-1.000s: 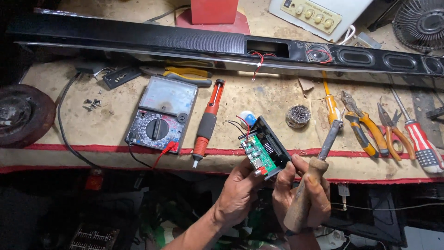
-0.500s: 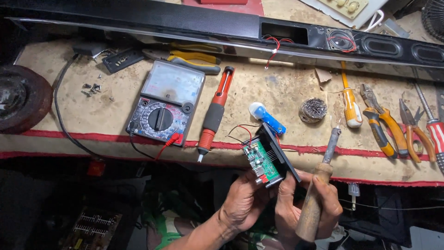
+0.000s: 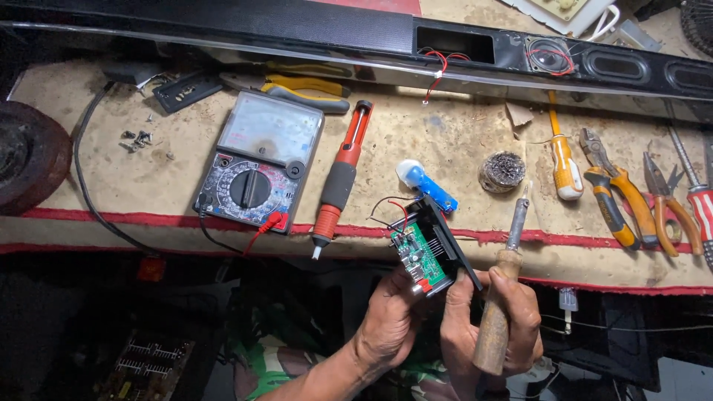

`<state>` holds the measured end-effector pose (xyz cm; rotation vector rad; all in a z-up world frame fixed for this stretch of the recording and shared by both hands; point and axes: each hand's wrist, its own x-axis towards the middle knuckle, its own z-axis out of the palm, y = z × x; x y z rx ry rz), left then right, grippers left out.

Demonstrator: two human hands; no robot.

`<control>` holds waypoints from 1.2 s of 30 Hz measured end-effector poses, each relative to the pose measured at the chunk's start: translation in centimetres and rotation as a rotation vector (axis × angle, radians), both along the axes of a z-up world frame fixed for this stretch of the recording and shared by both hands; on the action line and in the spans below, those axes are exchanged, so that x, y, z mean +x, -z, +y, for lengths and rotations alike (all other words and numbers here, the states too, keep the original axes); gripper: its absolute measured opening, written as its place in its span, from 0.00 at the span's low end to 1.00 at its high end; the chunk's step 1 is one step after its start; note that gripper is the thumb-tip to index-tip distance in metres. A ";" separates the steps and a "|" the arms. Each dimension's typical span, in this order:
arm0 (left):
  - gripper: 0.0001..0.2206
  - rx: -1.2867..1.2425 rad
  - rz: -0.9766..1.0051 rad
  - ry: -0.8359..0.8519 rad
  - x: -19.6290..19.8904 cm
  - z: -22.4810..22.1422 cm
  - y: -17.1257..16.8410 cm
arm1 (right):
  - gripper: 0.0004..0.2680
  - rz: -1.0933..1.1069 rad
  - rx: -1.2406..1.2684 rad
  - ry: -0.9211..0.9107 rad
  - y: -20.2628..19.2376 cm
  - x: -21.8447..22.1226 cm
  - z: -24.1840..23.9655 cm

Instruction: Repairing a soundbar by soldering components on a circuit board and checking connections.

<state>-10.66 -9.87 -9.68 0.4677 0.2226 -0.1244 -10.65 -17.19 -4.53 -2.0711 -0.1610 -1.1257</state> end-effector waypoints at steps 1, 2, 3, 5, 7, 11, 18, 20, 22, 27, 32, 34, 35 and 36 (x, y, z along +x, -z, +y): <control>0.14 0.001 -0.001 0.002 0.1 0.0 0.0 | 0.13 -0.001 0.001 0.002 0.0 0.1 -0.1; 0.15 0.026 -0.002 -0.016 0.2 0.0 0.1 | 0.13 0.001 0.002 -0.006 0.1 0.1 -0.2; 0.17 0.052 -0.003 -0.034 0.2 -0.1 0.1 | 0.13 0.002 0.004 -0.015 0.1 0.2 -0.4; 0.17 0.060 -0.026 -0.051 0.1 -0.2 0.1 | 0.13 0.013 0.003 -0.017 0.0 0.0 -0.4; 0.17 0.069 -0.048 -0.066 0.0 -0.4 0.4 | 0.13 0.024 0.003 -0.019 -0.1 0.0 -0.4; 0.16 0.075 -0.022 -0.095 0.0 -0.6 0.4 | 0.13 0.026 0.008 -0.021 -0.3 0.1 -0.3; 0.12 0.387 -0.210 -0.125 0.9 1.3 -1.8 | 0.13 -0.030 0.050 -0.014 -1.1 1.1 -0.2; 0.11 0.409 -0.220 -0.142 1.5 1.4 -0.8 | 0.14 -0.015 0.026 0.007 -0.9 1.2 -0.2; 0.11 0.429 -0.228 -0.165 1.7 1.6 -0.6 | 0.14 0.000 0.001 0.023 -0.7 1.4 -0.2; 0.12 0.303 -0.299 -0.088 1.6 1.8 -0.8 | 0.13 -0.081 0.042 -0.015 -0.3 1.6 -0.2; 0.11 0.287 -0.318 -0.055 1.5 2.3 -1.8 | 0.12 -0.082 0.021 -0.031 -0.7 1.6 -0.2; 0.11 0.283 -0.307 -0.031 1.6 2.4 -2.2 | 0.12 -0.081 0.029 -0.050 -0.3 1.8 -0.6; 0.11 0.380 -0.311 -0.063 1.6 2.4 -2.0 | 0.13 -0.061 0.057 -0.061 0.2 2.0 -0.9; 0.12 0.477 -0.314 -0.098 1.7 2.4 -1.8 | 0.15 -0.041 0.085 -0.073 0.6 2.1 -1.2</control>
